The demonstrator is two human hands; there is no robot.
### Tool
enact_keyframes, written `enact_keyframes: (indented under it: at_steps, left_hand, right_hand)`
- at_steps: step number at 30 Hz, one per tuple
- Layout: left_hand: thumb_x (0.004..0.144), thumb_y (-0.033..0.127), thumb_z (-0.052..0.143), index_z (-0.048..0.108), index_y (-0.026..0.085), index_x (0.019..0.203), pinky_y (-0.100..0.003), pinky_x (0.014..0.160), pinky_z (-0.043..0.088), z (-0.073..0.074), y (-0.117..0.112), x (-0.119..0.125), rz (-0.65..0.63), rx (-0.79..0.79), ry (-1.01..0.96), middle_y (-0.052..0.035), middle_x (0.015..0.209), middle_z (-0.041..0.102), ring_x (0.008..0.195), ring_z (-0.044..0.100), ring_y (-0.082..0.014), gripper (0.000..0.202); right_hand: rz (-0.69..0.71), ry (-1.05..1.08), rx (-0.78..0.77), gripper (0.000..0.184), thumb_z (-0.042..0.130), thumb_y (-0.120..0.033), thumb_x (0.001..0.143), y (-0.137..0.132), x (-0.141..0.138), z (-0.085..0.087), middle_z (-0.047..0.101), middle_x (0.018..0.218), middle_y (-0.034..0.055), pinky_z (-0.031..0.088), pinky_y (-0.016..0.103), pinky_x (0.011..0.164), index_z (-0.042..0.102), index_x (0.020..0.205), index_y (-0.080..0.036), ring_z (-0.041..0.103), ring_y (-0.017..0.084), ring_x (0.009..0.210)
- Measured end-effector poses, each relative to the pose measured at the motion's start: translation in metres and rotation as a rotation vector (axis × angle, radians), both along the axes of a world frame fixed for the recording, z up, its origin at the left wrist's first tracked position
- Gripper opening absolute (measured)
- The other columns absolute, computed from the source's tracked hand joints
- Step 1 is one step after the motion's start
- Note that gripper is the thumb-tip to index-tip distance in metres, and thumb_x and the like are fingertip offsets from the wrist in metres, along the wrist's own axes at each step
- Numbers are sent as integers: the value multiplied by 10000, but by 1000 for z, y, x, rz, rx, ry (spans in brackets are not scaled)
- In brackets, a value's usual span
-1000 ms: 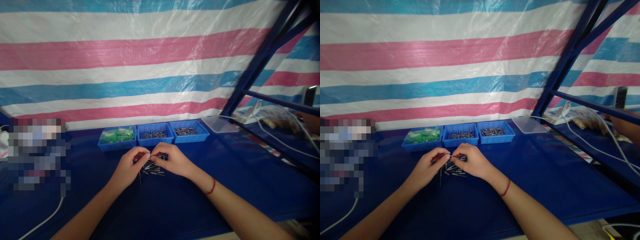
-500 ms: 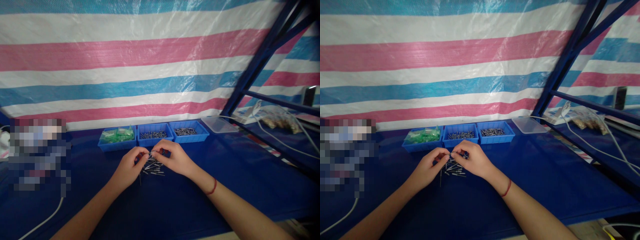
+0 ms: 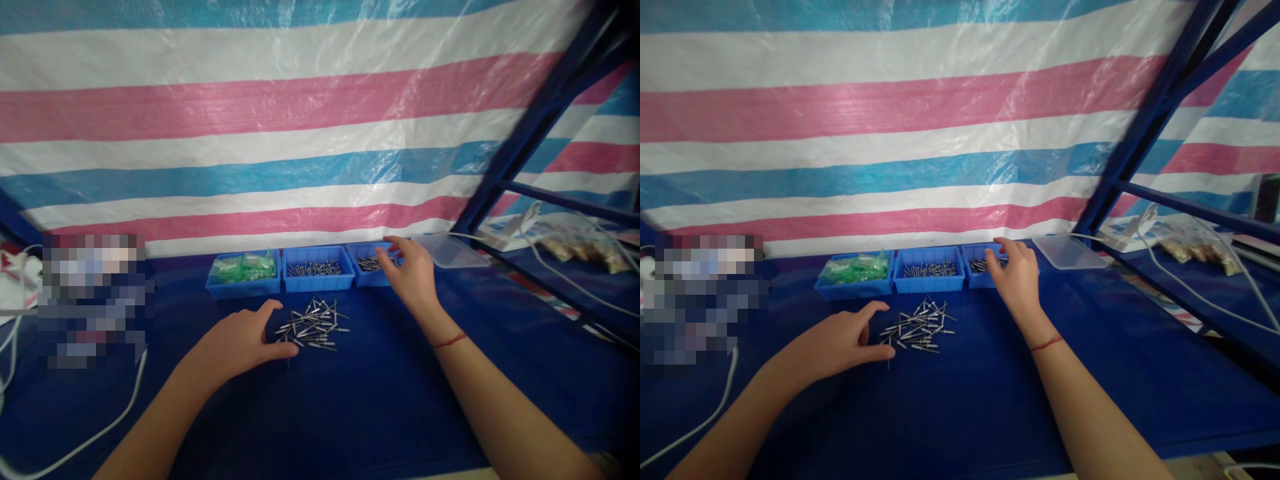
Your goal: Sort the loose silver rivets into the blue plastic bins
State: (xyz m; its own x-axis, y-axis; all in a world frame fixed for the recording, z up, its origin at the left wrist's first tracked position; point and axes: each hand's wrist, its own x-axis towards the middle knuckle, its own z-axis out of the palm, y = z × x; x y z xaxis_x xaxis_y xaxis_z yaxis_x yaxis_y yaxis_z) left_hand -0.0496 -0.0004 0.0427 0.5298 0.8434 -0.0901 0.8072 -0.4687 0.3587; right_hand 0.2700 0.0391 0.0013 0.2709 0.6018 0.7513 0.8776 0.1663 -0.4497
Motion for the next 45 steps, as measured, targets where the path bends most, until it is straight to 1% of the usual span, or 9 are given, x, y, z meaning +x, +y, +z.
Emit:
enact_keyframes:
  at_steps: [3, 8, 13, 17, 23, 27, 32, 38, 45]
  left_hand:
    - [687, 593, 639, 498, 228, 1242, -242, 530, 351, -3, -1, 1, -12, -55, 85, -17, 730, 662, 656, 638, -222, 679]
    - [826, 449, 548, 543, 220, 1096, -251, 623, 388, -6, -1, 8, -52, -31, 118, -39, 860, 658, 780, 627, -216, 354]
    - [865, 320, 489, 552, 214, 1041, -277, 677, 418, -12, -2, 16, -81, 59, 97, -45, 893, 625, 782, 611, -206, 215]
    - [860, 250, 460, 559, 219, 996, -282, 690, 431, -17, -1, 22, -88, 107, 79, -34, 894, 597, 752, 606, -190, 170]
    - [852, 207, 454, 546, 223, 994, -271, 723, 448, -21, 1, 23, -103, 130, -10, -23, 939, 565, 784, 597, -171, 171]
    - [855, 176, 452, 545, 233, 979, -265, 777, 449, -22, 3, 22, -130, 147, -70, -13, 988, 542, 828, 590, -157, 165]
    - [877, 193, 455, 563, 217, 909, -259, 760, 453, -22, 5, 23, -148, 148, -93, -13, 972, 529, 819, 581, -151, 115]
    - [905, 265, 467, 580, 211, 903, -269, 763, 448, -25, 6, 24, -146, 187, -158, -18, 972, 548, 835, 580, -155, 125]
    - [890, 238, 502, 613, 215, 866, -266, 756, 441, -23, 8, 27, -100, 214, -312, -3, 904, 633, 836, 595, -156, 116]
  right_hand:
    - [38, 5, -26, 299, 550, -304, 817, 0, -6, -2, 633, 820, 69, 440, 361, 735, 620, 1059, -143, 556, 208, 729]
    - [257, -28, -48, 264, 535, -289, 840, -17, -40, 7, 632, 847, 57, 443, 355, 764, 596, 1066, -168, 561, 207, 777]
    - [488, -91, -125, 243, 521, -225, 852, -31, -68, 8, 625, 866, 54, 439, 373, 820, 581, 1084, -183, 561, 213, 843]
    - [609, -104, -175, 224, 514, -196, 856, -37, -79, 7, 617, 871, 53, 449, 369, 803, 581, 1070, -188, 558, 208, 839]
    - [668, -82, -229, 190, 532, -172, 851, -41, -84, 8, 606, 819, 42, 445, 342, 775, 605, 1027, -173, 554, 190, 814]
    - [710, -64, -232, 125, 526, -151, 855, -41, -85, 6, 627, 796, 33, 436, 326, 769, 631, 917, -180, 561, 176, 788]
    - [773, -86, -267, 132, 526, -108, 840, -43, -88, 6, 647, 780, 19, 425, 306, 747, 624, 800, -186, 562, 161, 761]
    - [799, -109, -306, 130, 529, -113, 839, -45, -91, 8, 641, 751, 17, 420, 298, 727, 629, 796, -183, 552, 157, 736]
    - [855, -140, -346, 100, 562, -129, 821, -45, -92, 5, 630, 761, 17, 422, 291, 721, 638, 854, -183, 551, 152, 735]
